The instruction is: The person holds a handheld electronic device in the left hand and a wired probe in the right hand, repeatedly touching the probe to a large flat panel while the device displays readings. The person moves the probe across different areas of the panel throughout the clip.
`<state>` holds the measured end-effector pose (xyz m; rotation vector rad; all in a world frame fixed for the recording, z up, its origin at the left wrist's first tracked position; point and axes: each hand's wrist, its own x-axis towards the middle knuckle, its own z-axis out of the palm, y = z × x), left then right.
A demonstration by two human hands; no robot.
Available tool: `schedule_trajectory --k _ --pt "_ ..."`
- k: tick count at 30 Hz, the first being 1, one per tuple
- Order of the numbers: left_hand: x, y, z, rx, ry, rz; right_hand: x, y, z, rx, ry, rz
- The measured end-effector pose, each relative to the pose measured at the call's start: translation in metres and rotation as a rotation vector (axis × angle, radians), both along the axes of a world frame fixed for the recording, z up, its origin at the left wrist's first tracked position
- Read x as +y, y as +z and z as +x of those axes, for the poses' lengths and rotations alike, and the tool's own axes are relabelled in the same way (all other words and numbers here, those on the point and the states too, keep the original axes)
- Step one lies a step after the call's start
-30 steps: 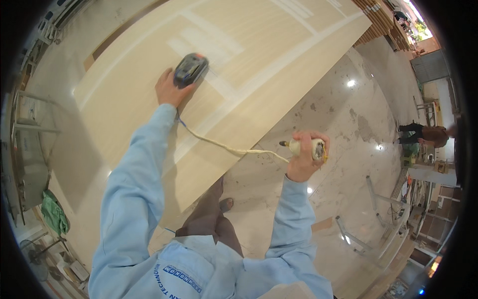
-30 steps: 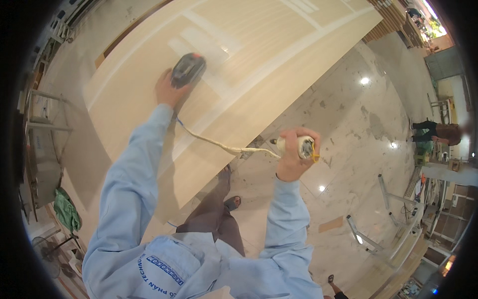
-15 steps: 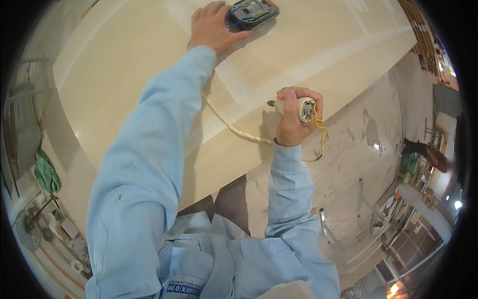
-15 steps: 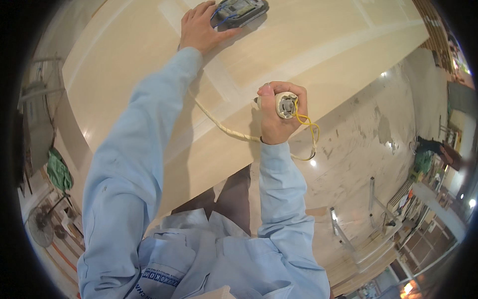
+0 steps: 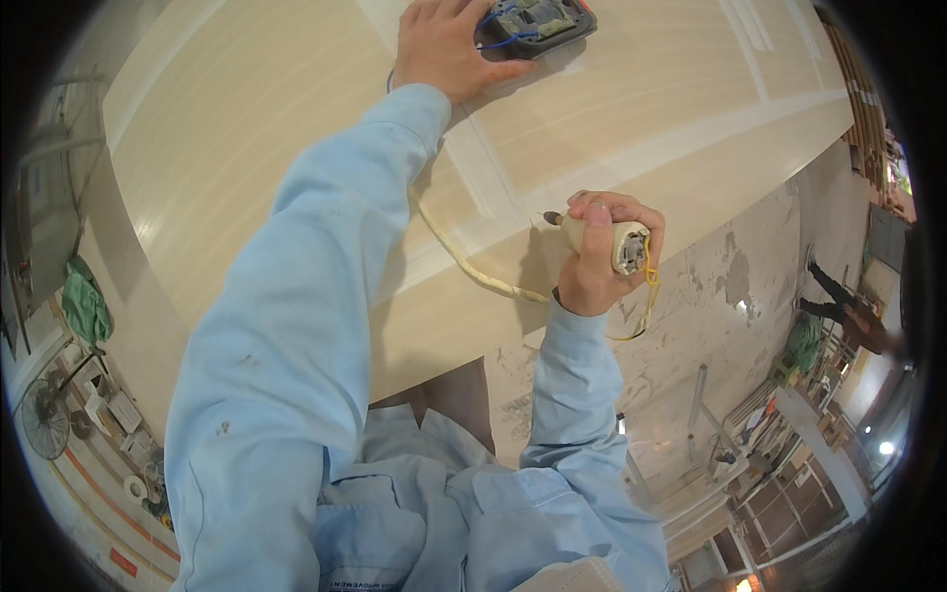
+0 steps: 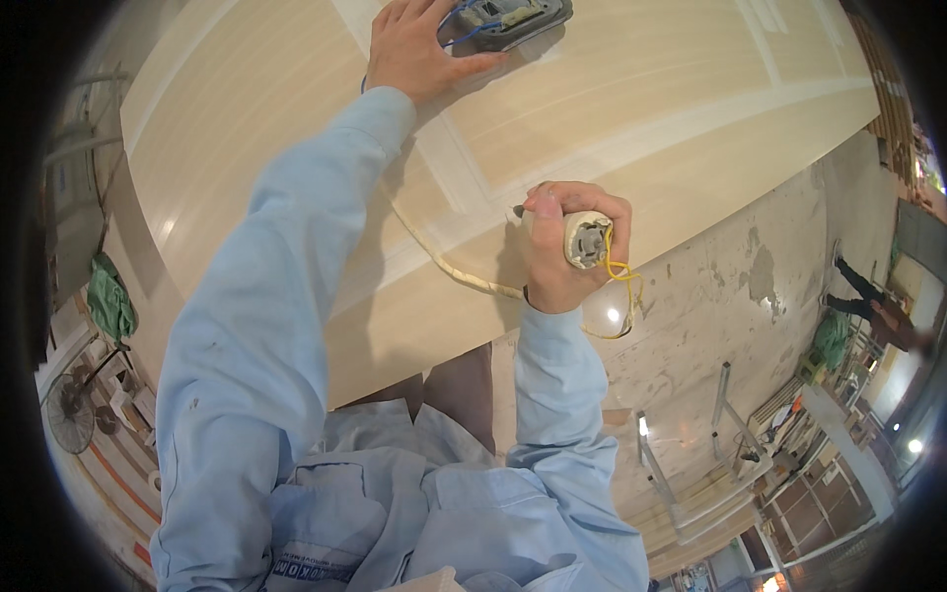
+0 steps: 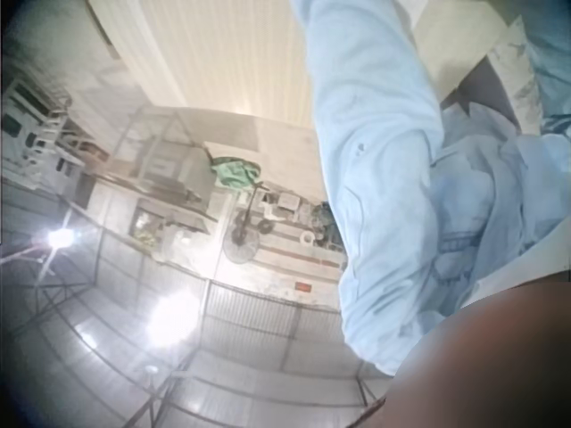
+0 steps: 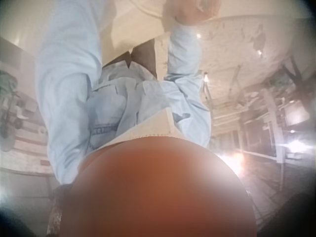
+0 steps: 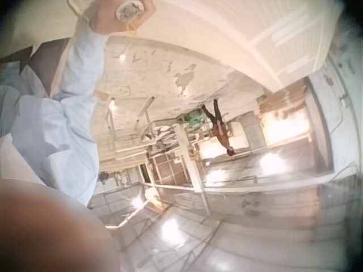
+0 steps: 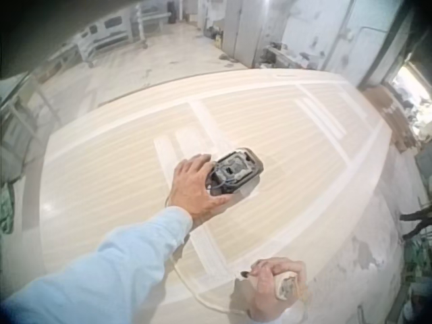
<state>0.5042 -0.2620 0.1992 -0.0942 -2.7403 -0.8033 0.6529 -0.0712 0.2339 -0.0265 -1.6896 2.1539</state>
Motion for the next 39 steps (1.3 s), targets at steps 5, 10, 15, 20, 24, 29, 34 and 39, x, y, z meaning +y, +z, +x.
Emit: schedule_trajectory --k 5,10,15,20,24,29,34,39 --pt "0.0 -0.001 0.001 -0.002 0.0 0.023 -0.009 -0.003 -0.006 -0.096 0.031 0.094" --pt "-0.001 0.004 0.002 -0.017 0.009 0.022 0.0 0.002 -0.01 -0.029 -0.032 0.091" --pt "0.001 0.004 0.004 -0.025 0.013 0.031 0.015 0.008 -0.017 -0.05 -0.148 0.044" --pt "0.001 0.005 0.004 -0.019 0.025 0.017 0.001 -0.009 -0.021 -0.063 -0.075 0.105" --pt "0.0 0.004 0.004 -0.003 0.017 0.009 0.011 -0.007 -0.017 -0.027 -0.112 0.086" --pt "0.001 0.004 0.004 -0.009 0.023 0.005 0.022 -0.004 -0.014 -0.048 -0.108 0.113" --pt "0.002 0.004 0.004 -0.02 0.041 0.006 0.021 -0.007 -0.018 -0.09 -0.1 0.246" --pt "-0.002 -0.003 0.002 0.014 0.012 -0.017 0.03 -0.004 -0.026 -0.041 -0.171 0.053"
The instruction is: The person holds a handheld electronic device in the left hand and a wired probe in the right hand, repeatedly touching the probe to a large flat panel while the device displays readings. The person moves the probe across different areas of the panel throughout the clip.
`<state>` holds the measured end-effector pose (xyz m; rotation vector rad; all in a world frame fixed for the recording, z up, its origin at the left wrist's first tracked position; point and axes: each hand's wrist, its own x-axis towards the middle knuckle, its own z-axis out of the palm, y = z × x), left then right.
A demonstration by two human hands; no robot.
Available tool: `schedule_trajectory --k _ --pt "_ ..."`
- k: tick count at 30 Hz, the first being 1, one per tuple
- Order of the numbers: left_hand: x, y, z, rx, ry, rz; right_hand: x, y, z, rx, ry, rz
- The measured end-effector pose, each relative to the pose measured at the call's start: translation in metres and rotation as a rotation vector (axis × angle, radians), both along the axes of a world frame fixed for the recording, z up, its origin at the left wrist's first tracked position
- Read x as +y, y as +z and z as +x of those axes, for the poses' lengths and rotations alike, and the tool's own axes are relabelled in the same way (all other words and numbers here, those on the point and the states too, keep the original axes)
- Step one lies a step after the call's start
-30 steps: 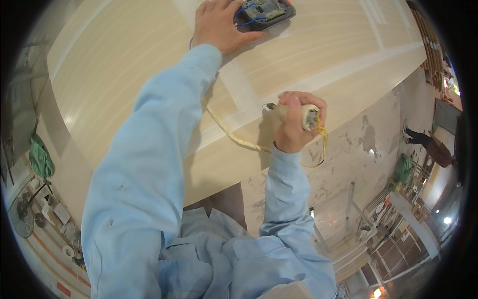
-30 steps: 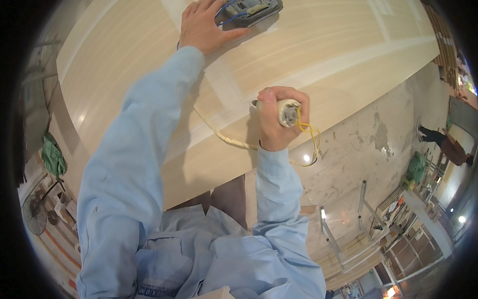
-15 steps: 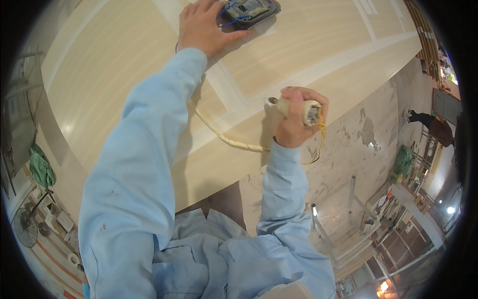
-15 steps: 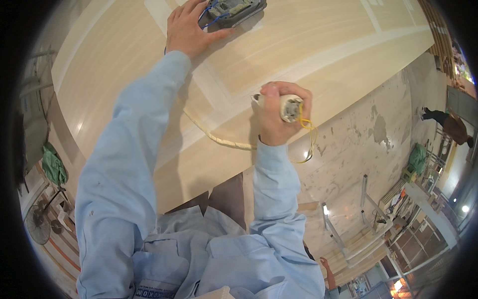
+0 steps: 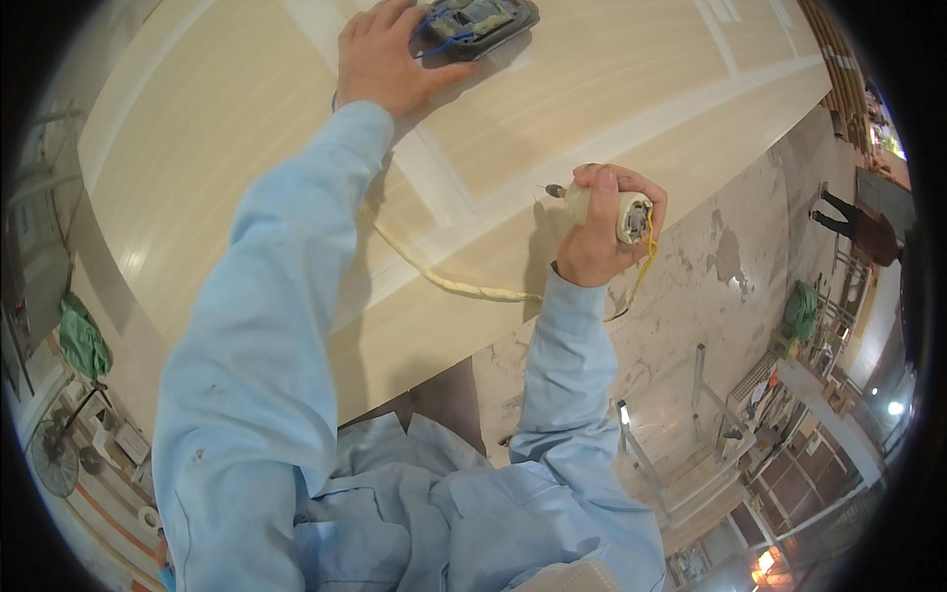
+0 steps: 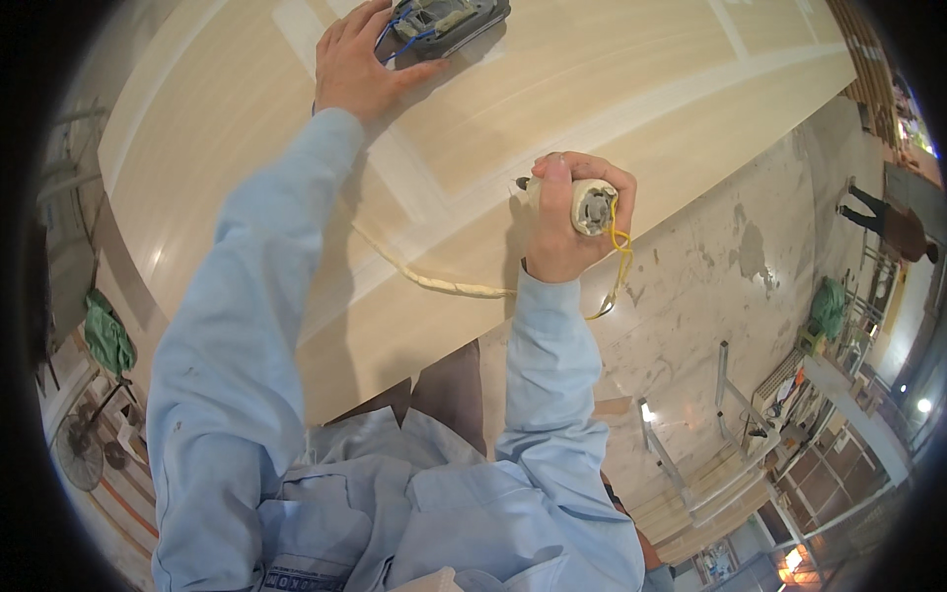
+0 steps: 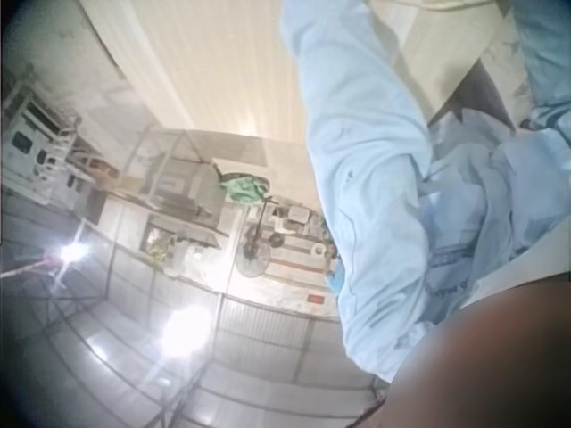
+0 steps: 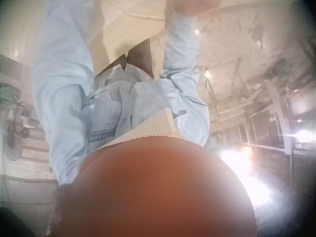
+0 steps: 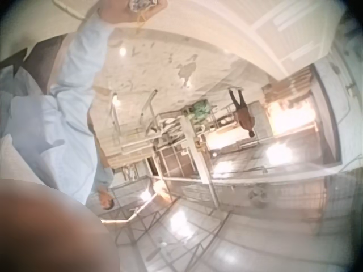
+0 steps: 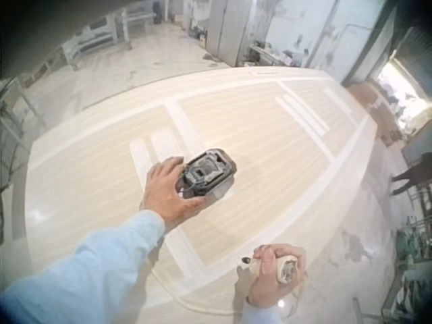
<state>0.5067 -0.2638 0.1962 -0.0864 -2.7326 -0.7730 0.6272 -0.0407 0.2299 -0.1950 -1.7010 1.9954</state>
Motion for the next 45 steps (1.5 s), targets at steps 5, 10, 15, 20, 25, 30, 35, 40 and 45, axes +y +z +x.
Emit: schedule_trajectory --k 5,10,15,20,25,30,35,40,45 --pt "0.001 0.004 0.0 -0.017 0.007 -0.006 -0.007 -0.008 -0.015 -0.09 0.007 0.067" --pt "0.002 0.008 0.004 -0.033 0.026 0.01 0.004 -0.001 -0.008 -0.003 -0.033 0.019" --pt "-0.004 -0.005 0.002 0.012 0.036 -0.11 0.006 -0.001 -0.01 -0.054 -0.018 0.076" --pt "-0.009 -0.016 -0.001 0.084 0.012 -0.109 0.011 0.0 -0.014 -0.108 -0.045 0.046" --pt "-0.012 -0.017 0.004 0.053 0.017 -0.088 0.016 0.001 -0.02 -0.038 -0.069 0.047" --pt "-0.014 -0.014 0.001 0.048 0.026 -0.094 0.005 -0.006 -0.03 -0.067 -0.042 0.074" --pt "-0.012 -0.013 0.004 0.058 0.024 -0.063 0.02 0.007 -0.024 0.015 -0.105 0.08" --pt "-0.016 -0.012 0.006 0.061 0.015 -0.062 0.017 0.007 -0.027 -0.049 -0.089 0.125" --pt "-0.016 -0.012 0.005 0.039 0.031 -0.082 0.021 0.007 -0.032 -0.068 -0.132 0.15"
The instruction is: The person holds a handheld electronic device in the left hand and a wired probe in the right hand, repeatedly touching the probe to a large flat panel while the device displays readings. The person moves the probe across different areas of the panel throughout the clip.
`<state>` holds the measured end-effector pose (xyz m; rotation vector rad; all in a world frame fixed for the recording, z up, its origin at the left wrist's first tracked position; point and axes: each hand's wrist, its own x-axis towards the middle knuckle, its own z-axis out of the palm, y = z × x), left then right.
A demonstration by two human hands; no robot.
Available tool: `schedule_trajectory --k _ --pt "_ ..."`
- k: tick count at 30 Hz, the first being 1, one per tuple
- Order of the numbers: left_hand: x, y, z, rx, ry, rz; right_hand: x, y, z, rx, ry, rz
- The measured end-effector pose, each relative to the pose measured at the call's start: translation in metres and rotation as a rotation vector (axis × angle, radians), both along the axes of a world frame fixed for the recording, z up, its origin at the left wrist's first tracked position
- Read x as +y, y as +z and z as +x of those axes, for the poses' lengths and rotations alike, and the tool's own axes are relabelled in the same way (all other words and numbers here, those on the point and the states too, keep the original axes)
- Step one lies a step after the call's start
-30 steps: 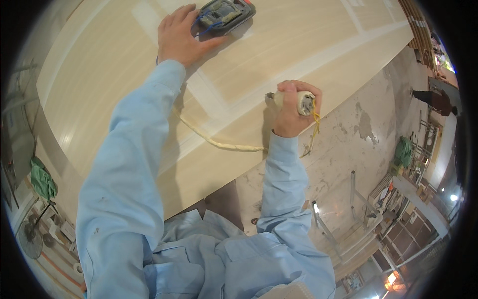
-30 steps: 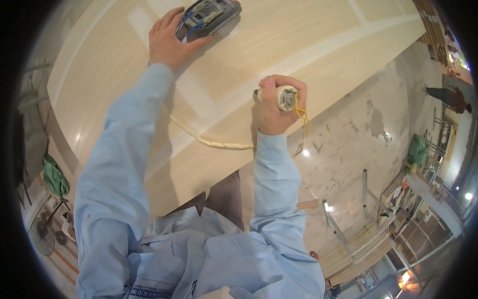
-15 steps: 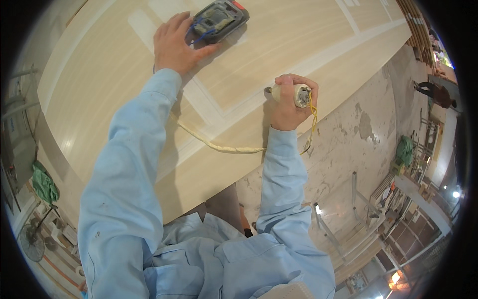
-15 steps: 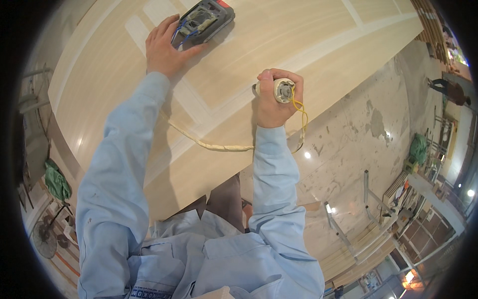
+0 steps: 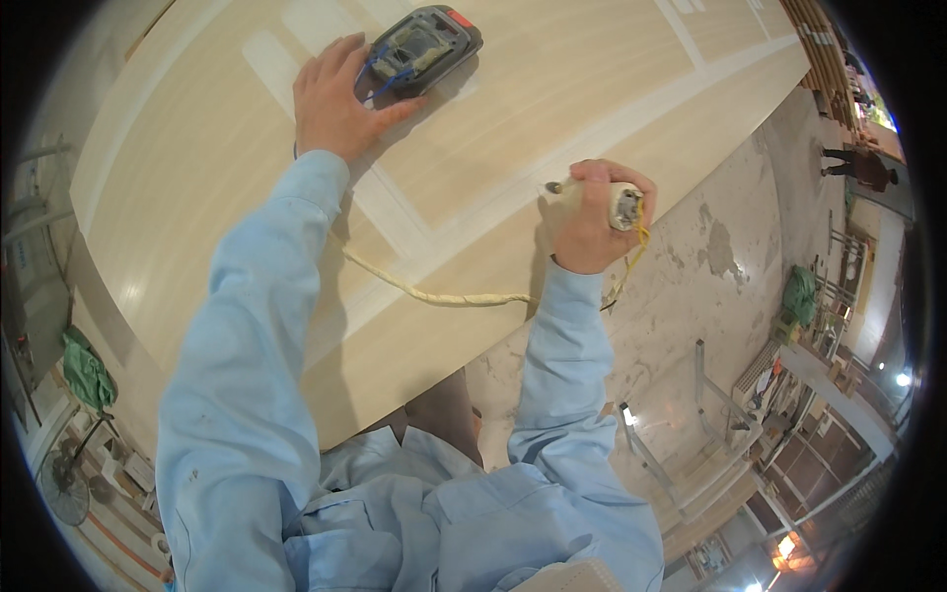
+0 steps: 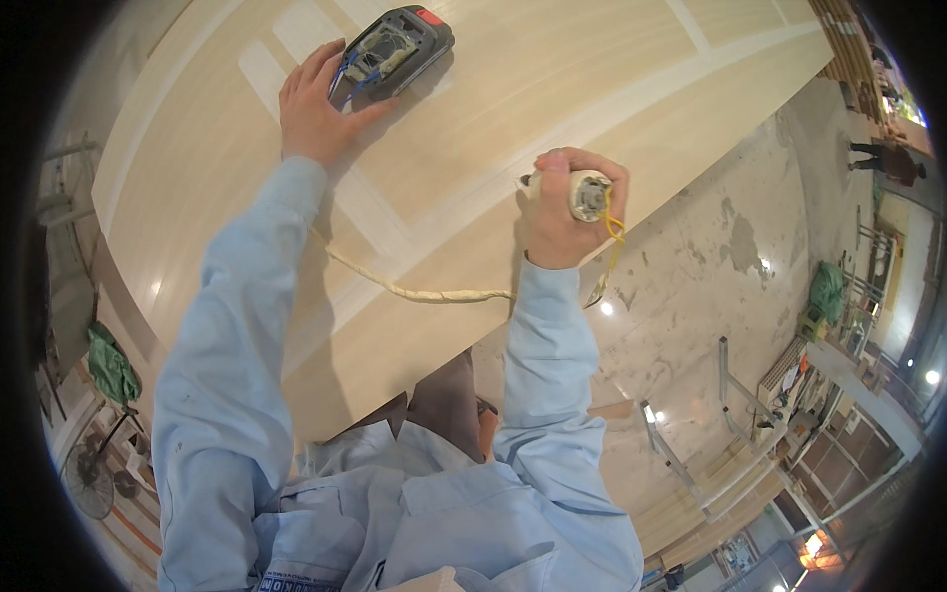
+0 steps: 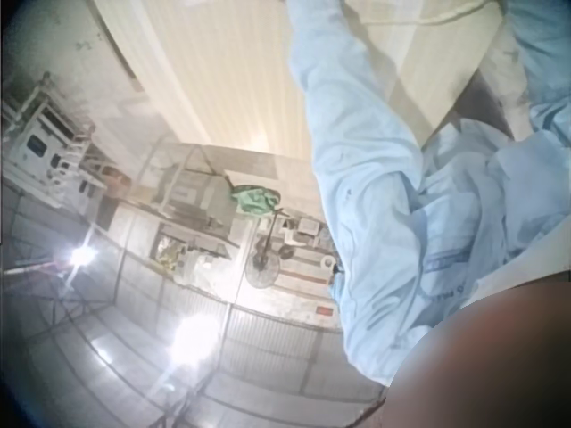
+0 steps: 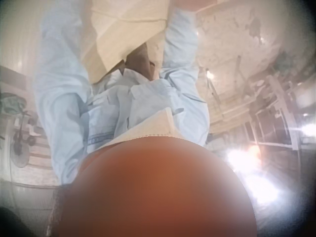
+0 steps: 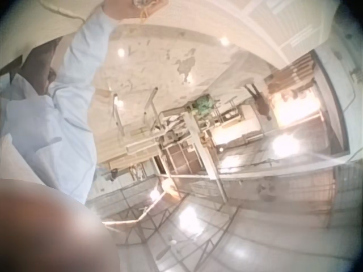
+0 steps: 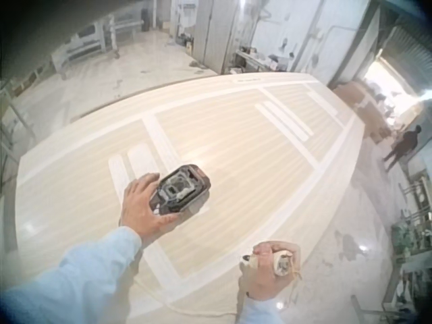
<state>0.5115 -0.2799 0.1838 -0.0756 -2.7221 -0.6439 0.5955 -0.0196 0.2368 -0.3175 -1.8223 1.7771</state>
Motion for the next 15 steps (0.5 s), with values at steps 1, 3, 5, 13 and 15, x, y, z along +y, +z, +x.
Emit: schedule_trajectory --k 1,3,5,13,15 --pt "0.0 0.0 0.001 0.024 -0.012 0.017 0.003 0.001 -0.002 0.032 -0.011 -0.019" --pt "0.0 0.001 0.003 0.055 -0.028 0.042 0.004 0.002 -0.006 0.06 -0.019 -0.026" --pt "-0.002 0.002 0.003 0.031 -0.025 0.024 0.0 -0.001 -0.014 0.07 -0.017 -0.006" --pt "-0.004 0.003 0.003 0.027 -0.035 0.003 0.012 -0.002 -0.011 0.078 -0.042 -0.031" --pt "-0.002 0.003 0.004 0.049 -0.027 0.02 0.017 -0.004 -0.011 0.085 -0.04 -0.006"
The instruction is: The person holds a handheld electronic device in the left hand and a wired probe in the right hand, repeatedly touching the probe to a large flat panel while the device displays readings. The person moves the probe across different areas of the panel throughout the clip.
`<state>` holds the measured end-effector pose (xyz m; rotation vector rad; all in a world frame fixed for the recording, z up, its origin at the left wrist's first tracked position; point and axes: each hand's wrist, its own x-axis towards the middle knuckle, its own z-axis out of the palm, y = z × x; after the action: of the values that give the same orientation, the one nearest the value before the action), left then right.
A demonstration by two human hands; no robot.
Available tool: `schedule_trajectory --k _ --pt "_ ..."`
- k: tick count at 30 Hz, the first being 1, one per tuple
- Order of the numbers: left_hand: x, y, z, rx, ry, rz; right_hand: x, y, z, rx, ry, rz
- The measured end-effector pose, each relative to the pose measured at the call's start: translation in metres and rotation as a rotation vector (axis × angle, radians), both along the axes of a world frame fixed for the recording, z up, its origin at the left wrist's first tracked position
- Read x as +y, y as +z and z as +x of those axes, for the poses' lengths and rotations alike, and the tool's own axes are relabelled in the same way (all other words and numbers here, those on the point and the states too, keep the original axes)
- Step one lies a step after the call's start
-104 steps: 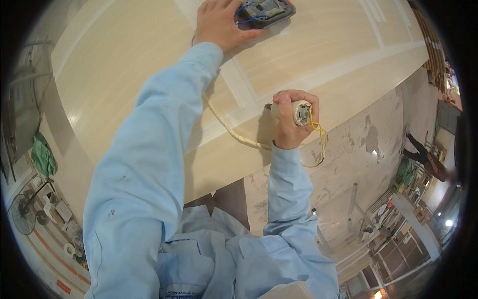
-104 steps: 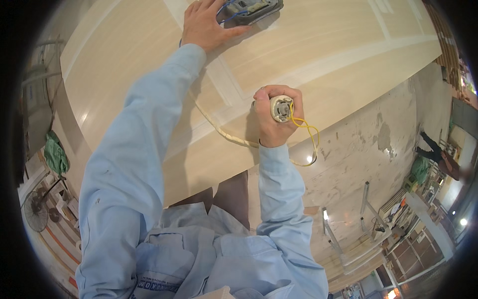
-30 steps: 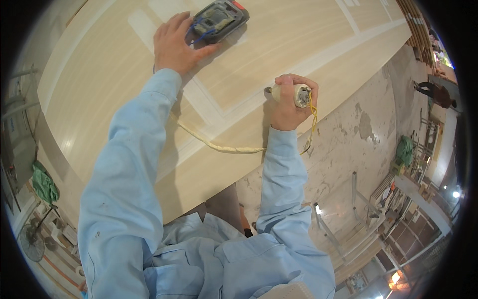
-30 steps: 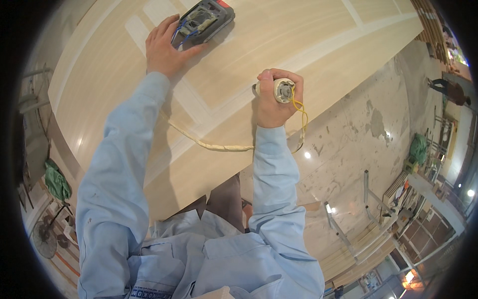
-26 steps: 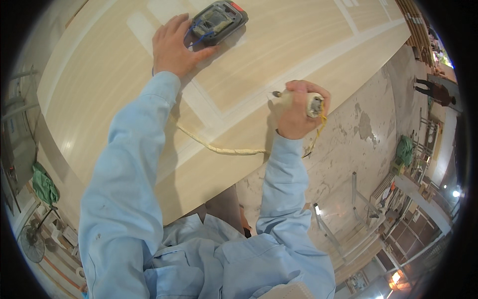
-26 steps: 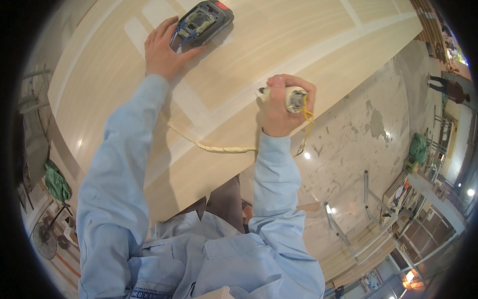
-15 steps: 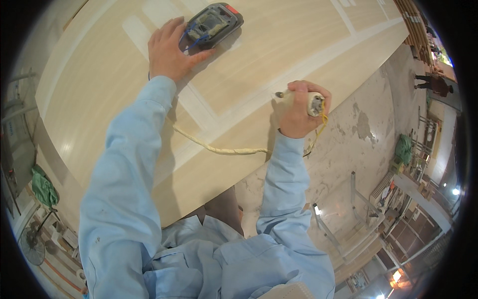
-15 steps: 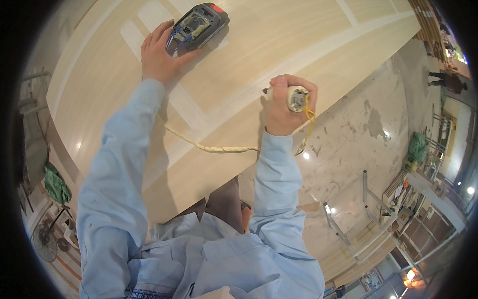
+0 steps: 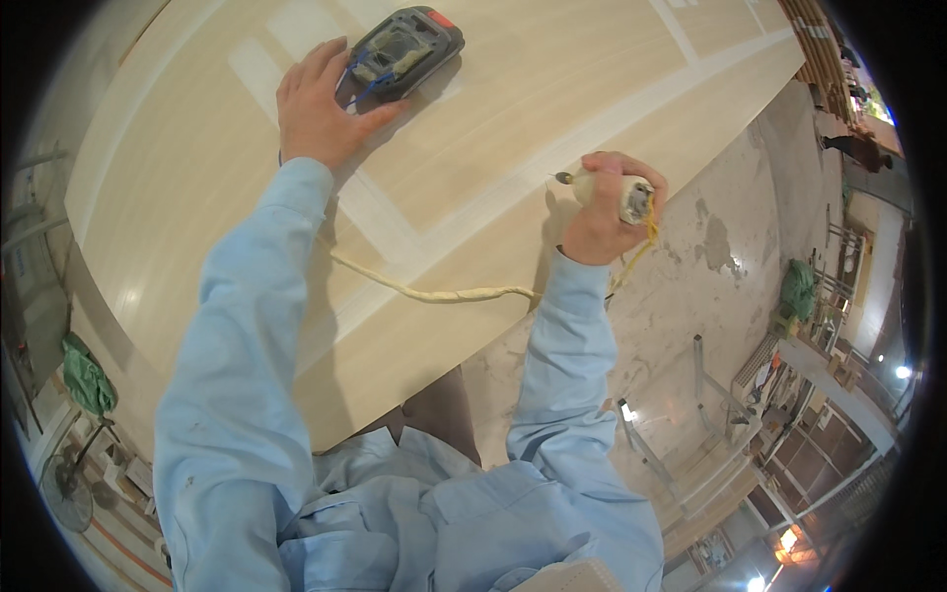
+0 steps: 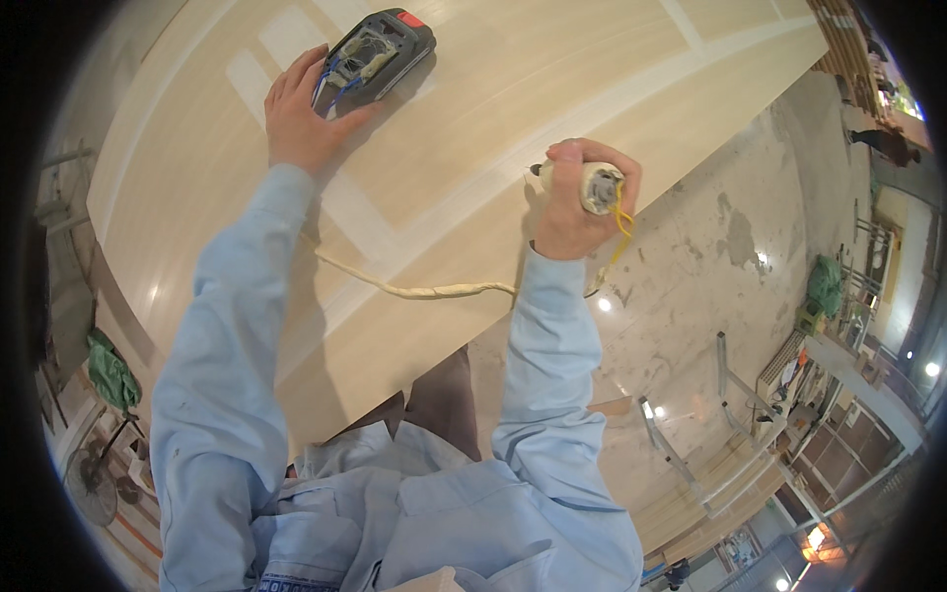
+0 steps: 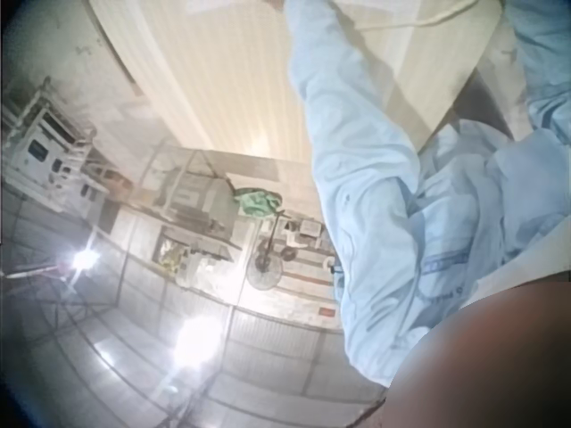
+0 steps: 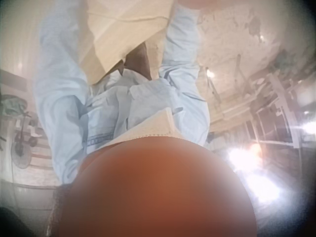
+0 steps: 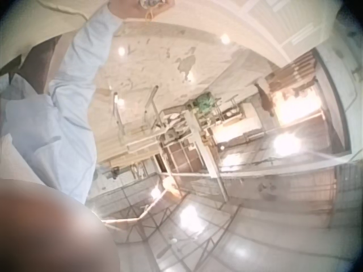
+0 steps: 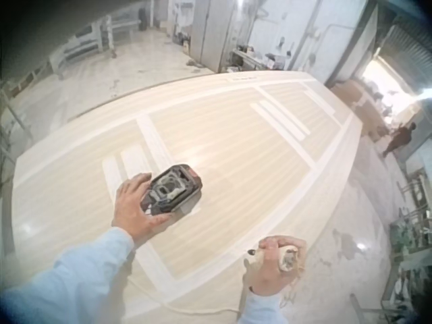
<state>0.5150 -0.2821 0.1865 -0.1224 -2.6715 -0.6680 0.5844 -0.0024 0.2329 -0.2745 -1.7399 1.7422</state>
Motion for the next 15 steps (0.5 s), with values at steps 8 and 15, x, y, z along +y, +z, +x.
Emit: schedule_trajectory --k 8,15 --pt "-0.001 0.003 0.0 -0.058 0.013 0.015 0.006 -0.004 -0.007 -0.021 -0.005 0.019" --pt "0.0 0.003 0.0 -0.064 0.016 0.014 0.004 -0.006 -0.024 -0.05 0.013 -0.016"
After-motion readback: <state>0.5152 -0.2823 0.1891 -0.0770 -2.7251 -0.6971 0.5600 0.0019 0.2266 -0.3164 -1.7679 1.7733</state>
